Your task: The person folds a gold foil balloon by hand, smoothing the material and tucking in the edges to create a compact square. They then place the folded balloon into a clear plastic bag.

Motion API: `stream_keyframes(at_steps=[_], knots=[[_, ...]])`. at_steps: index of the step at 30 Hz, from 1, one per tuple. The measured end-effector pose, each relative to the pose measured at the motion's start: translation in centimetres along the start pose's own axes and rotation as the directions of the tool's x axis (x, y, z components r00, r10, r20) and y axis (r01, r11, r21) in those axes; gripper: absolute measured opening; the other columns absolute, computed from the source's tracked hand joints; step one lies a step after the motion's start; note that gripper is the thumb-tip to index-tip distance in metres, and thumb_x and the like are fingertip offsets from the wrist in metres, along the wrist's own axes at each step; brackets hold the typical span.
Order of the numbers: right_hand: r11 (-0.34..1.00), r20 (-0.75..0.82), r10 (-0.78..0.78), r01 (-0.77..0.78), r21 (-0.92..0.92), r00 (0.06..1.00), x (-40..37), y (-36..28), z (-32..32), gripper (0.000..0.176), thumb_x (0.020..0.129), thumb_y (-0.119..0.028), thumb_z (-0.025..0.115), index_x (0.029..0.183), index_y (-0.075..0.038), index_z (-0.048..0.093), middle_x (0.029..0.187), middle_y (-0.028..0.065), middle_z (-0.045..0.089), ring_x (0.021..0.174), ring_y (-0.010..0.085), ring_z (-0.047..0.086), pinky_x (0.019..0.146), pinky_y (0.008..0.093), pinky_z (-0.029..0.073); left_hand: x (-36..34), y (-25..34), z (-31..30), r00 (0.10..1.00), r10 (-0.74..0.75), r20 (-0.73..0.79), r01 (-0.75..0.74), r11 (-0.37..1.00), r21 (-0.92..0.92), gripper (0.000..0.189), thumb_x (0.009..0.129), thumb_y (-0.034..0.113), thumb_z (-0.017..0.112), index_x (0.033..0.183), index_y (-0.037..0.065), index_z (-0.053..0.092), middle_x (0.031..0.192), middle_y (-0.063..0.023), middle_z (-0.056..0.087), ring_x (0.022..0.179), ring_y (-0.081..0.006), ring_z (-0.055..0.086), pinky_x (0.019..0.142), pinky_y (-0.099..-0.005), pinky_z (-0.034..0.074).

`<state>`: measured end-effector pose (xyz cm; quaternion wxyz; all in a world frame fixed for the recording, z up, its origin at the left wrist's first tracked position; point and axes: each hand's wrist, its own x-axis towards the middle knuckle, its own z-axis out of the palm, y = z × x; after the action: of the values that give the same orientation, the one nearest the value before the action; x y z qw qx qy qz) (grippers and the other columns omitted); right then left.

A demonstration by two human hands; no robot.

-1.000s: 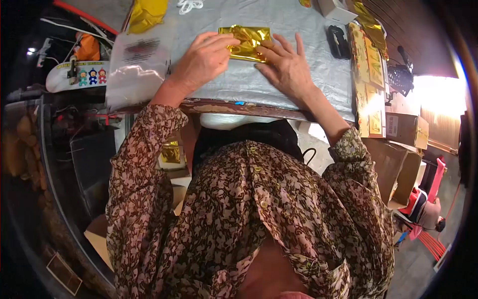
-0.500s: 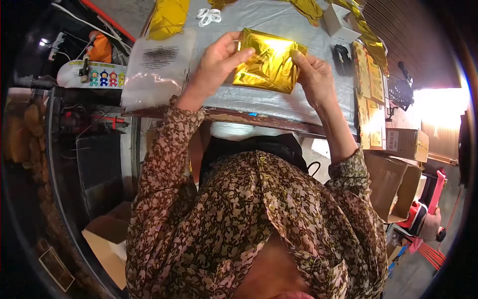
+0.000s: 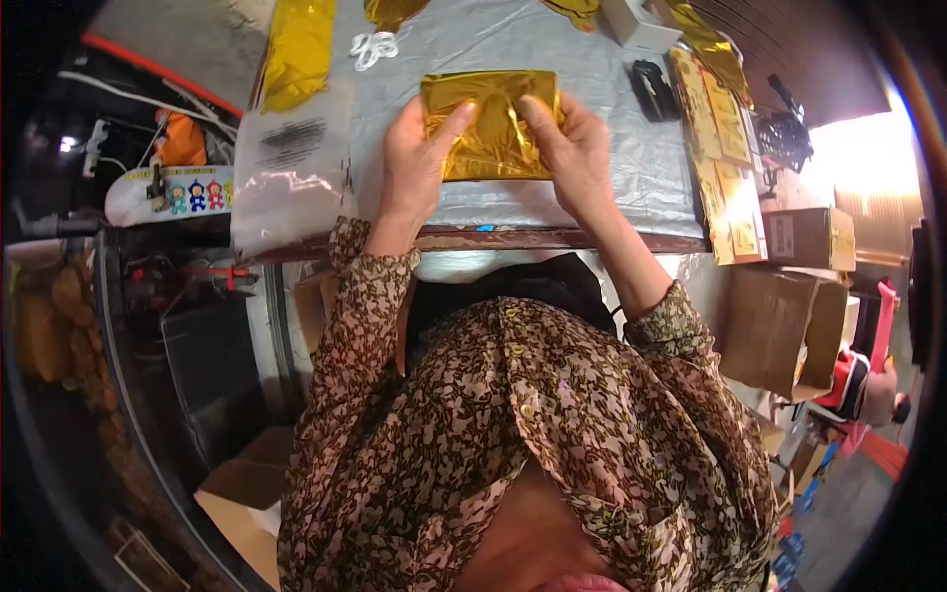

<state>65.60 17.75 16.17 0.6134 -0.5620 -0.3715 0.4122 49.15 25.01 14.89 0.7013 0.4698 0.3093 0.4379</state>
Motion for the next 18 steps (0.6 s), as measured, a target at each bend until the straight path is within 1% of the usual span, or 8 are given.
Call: stream_keyframes(at_steps=[2, 3, 6, 8, 10, 12, 16, 18], knots=[[0.999, 0.054, 0.020, -0.021, 0.024, 0.998, -0.3, 0.3, 0.2, 0.026, 0.104, -0.019, 0.065, 0.117, 0.004, 0.067, 0.092, 0.0005, 0.070, 0.077, 0.0032, 0.059, 0.068, 0.0210, 0.050, 0.1, -0.5, -0.2, 0.999, -0.002, -0.044, 0.000, 0.999, -0.047, 0.027, 0.100, 0.011, 0.068, 0.123, -0.002, 0.062, 0.114, -0.0060, 0.070, 0.099, -0.0109, 0.065, 0.090, -0.0264, 0.053], [0.991, 0.079, 0.031, -0.041, 0.129, 0.996, -0.6, 0.3, 0.1, 0.026, 0.102, -0.014, 0.066, 0.119, 0.006, 0.065, 0.095, 0.0024, 0.071, 0.082, 0.0055, 0.063, 0.076, 0.0218, 0.053, 0.1, -0.6, -0.3, 0.998, -0.006, -0.065, 0.000, 0.996, -0.084, 0.028, 0.100, 0.010, 0.069, 0.123, -0.002, 0.062, 0.115, -0.0068, 0.070, 0.100, -0.0115, 0.065, 0.090, -0.0274, 0.053], [0.970, 0.081, 0.073, -0.089, 0.226, 0.994, -0.7, 0.8, 0.3, 0.025, 0.102, -0.012, 0.065, 0.120, 0.006, 0.065, 0.096, 0.0029, 0.072, 0.081, 0.0061, 0.064, 0.076, 0.0218, 0.052, 0.1, -0.6, -0.5, 0.996, -0.034, -0.083, 0.024, 0.992, -0.126, 0.028, 0.099, 0.008, 0.069, 0.124, -0.002, 0.061, 0.117, -0.0081, 0.070, 0.102, -0.0126, 0.066, 0.092, -0.0282, 0.053], [0.976, 0.064, 0.098, -0.109, 0.189, 0.993, -0.5, 0.9, -0.2, 0.024, 0.103, -0.012, 0.064, 0.119, 0.006, 0.066, 0.097, 0.0037, 0.072, 0.082, 0.0068, 0.065, 0.077, 0.0221, 0.053, -0.2, -0.3, -0.7, 0.995, -0.055, -0.081, 0.043, 0.990, -0.135, 0.029, 0.099, 0.007, 0.069, 0.125, -0.002, 0.060, 0.118, -0.0085, 0.070, 0.104, -0.0130, 0.066, 0.093, -0.0282, 0.053], [0.981, 0.053, 0.115, -0.122, 0.149, 0.992, -0.4, 0.9, -0.5, 0.024, 0.103, -0.012, 0.064, 0.118, 0.006, 0.066, 0.098, 0.0045, 0.073, 0.083, 0.0074, 0.065, 0.077, 0.0223, 0.053, -0.7, 0.3, -0.7, 0.996, -0.075, 0.042, 0.079, 0.991, -0.112, 0.031, 0.098, 0.003, 0.067, 0.127, -0.003, 0.059, 0.120, -0.0094, 0.069, 0.106, -0.0143, 0.066, 0.095, -0.0287, 0.053], [0.891, -0.010, 0.134, -0.116, 0.440, 0.991, -0.6, 1.3, 0.0, 0.023, 0.104, -0.014, 0.063, 0.114, 0.006, 0.068, 0.099, 0.0060, 0.073, 0.083, 0.0092, 0.066, 0.078, 0.0238, 0.053, -1.5, 0.8, -0.3, 0.995, -0.084, 0.049, 0.089, 0.987, -0.131, 0.033, 0.098, 0.001, 0.066, 0.129, -0.004, 0.058, 0.121, -0.0100, 0.069, 0.107, -0.0148, 0.066, 0.096, -0.0291, 0.053], [0.850, 0.032, 0.222, -0.209, 0.483, 0.975, 0.0, 3.4, -1.6, 0.023, 0.103, -0.015, 0.063, 0.115, 0.005, 0.067, 0.105, 0.0095, 0.073, 0.091, 0.0142, 0.069, 0.083, 0.0292, 0.056, -1.8, -0.2, -1.3, 0.986, -0.106, 0.132, 0.119, 0.989, -0.092, 0.037, 0.097, -0.003, 0.064, 0.134, -0.004, 0.056, 0.124, -0.0109, 0.069, 0.110, -0.0149, 0.066, 0.098, -0.0300, 0.053], [0.787, 0.006, 0.234, -0.193, 0.586, 0.972, -0.1, 3.1, -1.3, 0.025, 0.104, -0.015, 0.063, 0.117, 0.005, 0.065, 0.108, 0.0108, 0.073, 0.097, 0.0170, 0.070, 0.089, 0.0328, 0.057, -1.7, -0.5, -1.5, 0.985, -0.118, 0.124, 0.133, 0.983, -0.128, 0.038, 0.097, -0.004, 0.064, 0.135, -0.004, 0.056, 0.124, -0.0113, 0.069, 0.110, -0.0145, 0.066, 0.098, -0.0299, 0.053]])
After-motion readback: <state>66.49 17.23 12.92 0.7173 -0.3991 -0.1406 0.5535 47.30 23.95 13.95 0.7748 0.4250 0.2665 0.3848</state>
